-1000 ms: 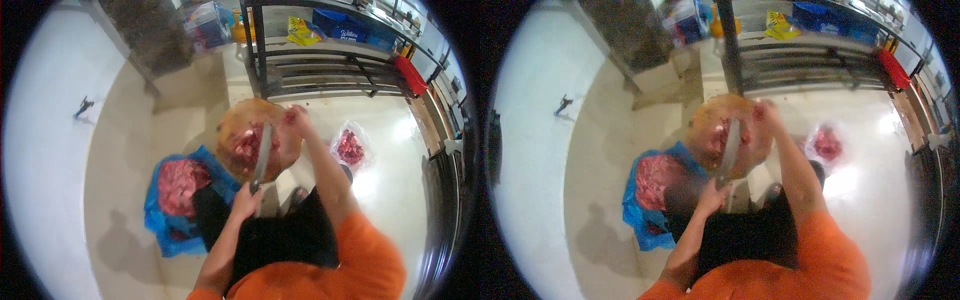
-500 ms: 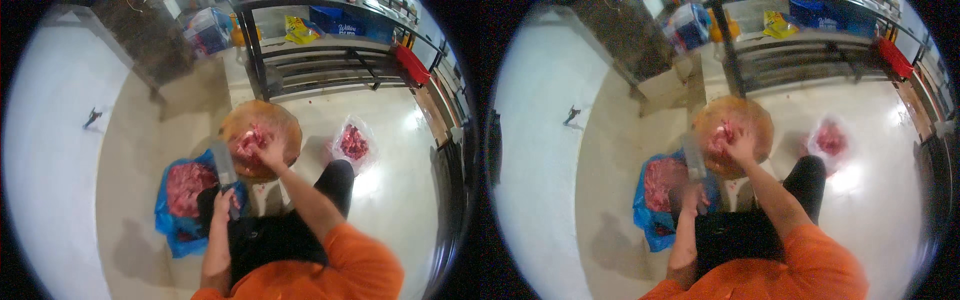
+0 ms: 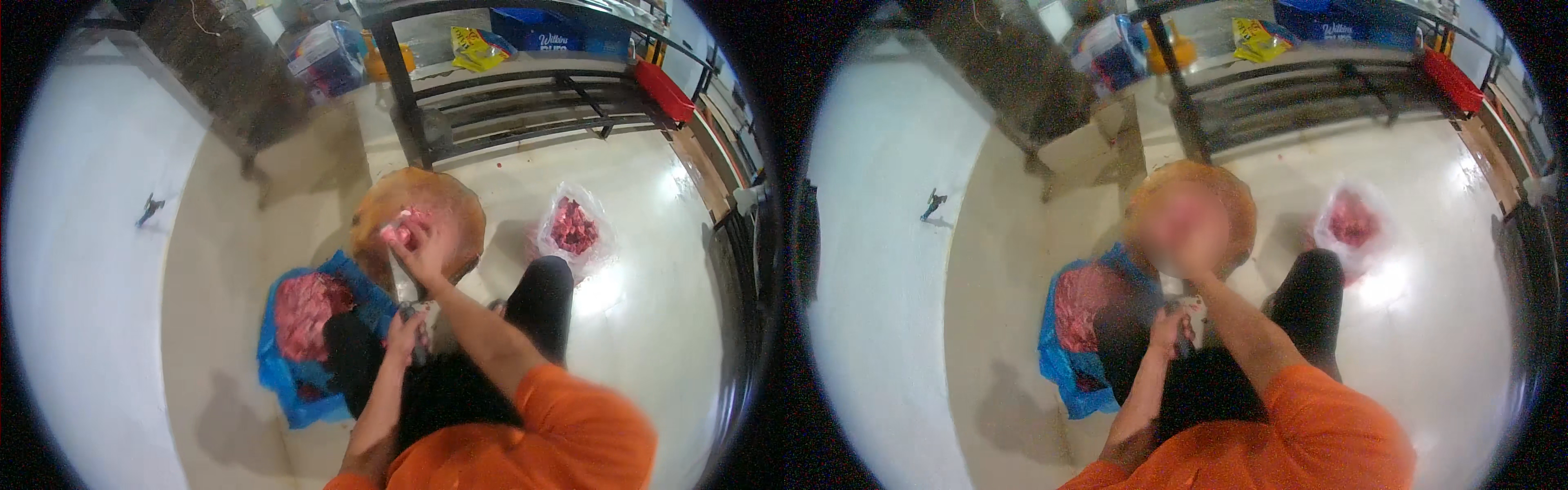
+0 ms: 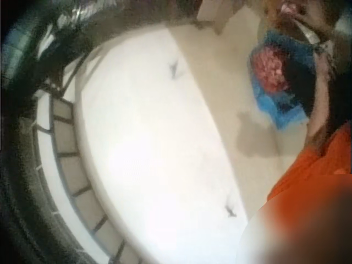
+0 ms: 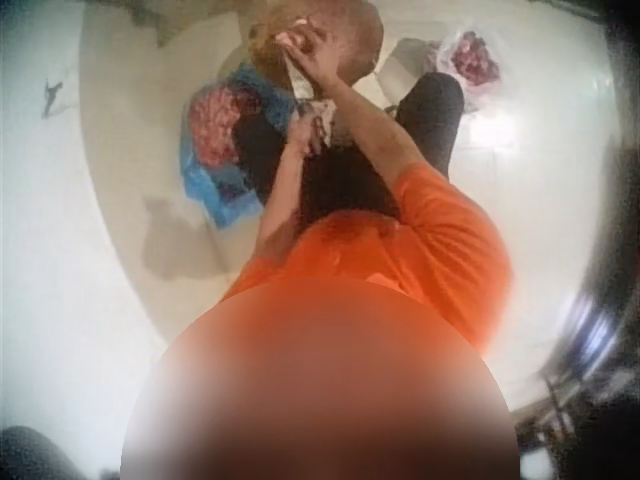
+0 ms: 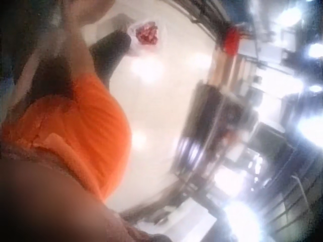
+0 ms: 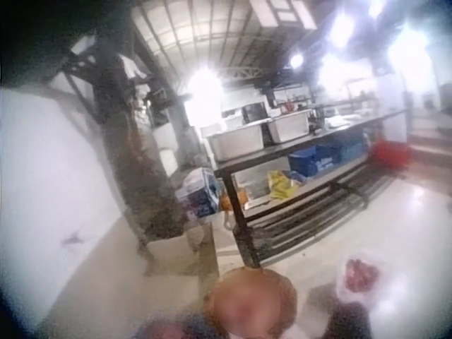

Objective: The person sits on the floor and uses a large knife to cut raw meat on a wooden chopping block. The person repeatedly slices the meat and places the cut pieces into a plastic bag.

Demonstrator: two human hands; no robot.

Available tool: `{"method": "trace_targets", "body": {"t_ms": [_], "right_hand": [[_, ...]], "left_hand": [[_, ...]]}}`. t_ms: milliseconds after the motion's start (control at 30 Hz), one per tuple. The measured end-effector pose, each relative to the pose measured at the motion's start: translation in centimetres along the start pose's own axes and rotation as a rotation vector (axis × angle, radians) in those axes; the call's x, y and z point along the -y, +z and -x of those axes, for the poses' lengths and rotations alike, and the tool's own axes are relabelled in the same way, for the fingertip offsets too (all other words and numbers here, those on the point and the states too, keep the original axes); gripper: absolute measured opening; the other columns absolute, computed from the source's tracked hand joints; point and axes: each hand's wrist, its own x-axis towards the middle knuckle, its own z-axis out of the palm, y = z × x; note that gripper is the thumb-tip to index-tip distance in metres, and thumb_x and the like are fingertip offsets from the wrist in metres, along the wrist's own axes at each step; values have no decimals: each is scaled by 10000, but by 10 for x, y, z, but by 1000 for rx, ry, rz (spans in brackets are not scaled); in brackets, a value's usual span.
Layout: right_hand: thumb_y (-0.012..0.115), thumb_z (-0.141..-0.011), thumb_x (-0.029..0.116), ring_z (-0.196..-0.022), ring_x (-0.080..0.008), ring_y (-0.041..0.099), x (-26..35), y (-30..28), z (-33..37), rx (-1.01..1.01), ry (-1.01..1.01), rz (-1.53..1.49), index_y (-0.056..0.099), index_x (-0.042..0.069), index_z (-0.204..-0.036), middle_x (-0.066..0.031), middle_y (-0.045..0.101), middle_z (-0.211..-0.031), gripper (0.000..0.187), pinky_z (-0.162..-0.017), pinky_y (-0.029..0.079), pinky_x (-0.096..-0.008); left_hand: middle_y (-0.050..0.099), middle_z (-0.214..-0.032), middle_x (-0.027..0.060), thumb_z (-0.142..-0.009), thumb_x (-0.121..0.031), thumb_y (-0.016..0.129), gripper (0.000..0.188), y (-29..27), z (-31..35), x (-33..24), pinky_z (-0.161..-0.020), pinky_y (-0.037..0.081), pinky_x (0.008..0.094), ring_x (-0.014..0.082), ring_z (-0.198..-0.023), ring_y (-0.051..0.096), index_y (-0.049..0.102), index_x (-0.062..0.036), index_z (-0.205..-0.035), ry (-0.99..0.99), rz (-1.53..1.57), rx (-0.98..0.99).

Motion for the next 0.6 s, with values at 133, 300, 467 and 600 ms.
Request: {"method": "trace_targets", "body": {"t_ms": [133,300,467,600], "right_hand": [[752,-757,433,-1127,-309,510,19,-5,-22,33,212,-244,669,67,-1111,-154,569,-1196,517,-958,422,-411],[766,-758,402,-980,-306,587,51,-65,-54,-125,125,-65,678,27,-1028,-170,612,-1089,471,-858,481,-392],[690,-812,479,-988,-335,581,-15,-165,-109,-382,156,-60,661,60,-1089,-170,624,-1081,504,-912,451,-395],[724,-800,450,-844,-310,605,-79,-243,-134,-557,111,127,666,48,-955,-176,633,-952,434,-782,489,-391]], "left_hand": [[546,-716,35,-892,-107,565,203,6,3,-18,-430,434,292,133,-493,495,513,-73,-1085,32,-79,-43],[564,-696,50,-873,-127,611,244,30,14,-49,-427,453,287,135,-447,482,498,-56,-1077,71,-159,-76],[540,-668,39,-887,-139,604,183,155,19,-93,-428,452,298,133,-454,503,516,-37,-1010,267,-516,211],[512,-630,37,-880,-144,613,202,217,-13,-96,-412,447,310,136,-441,509,527,-20,-1013,365,-712,496]]}}
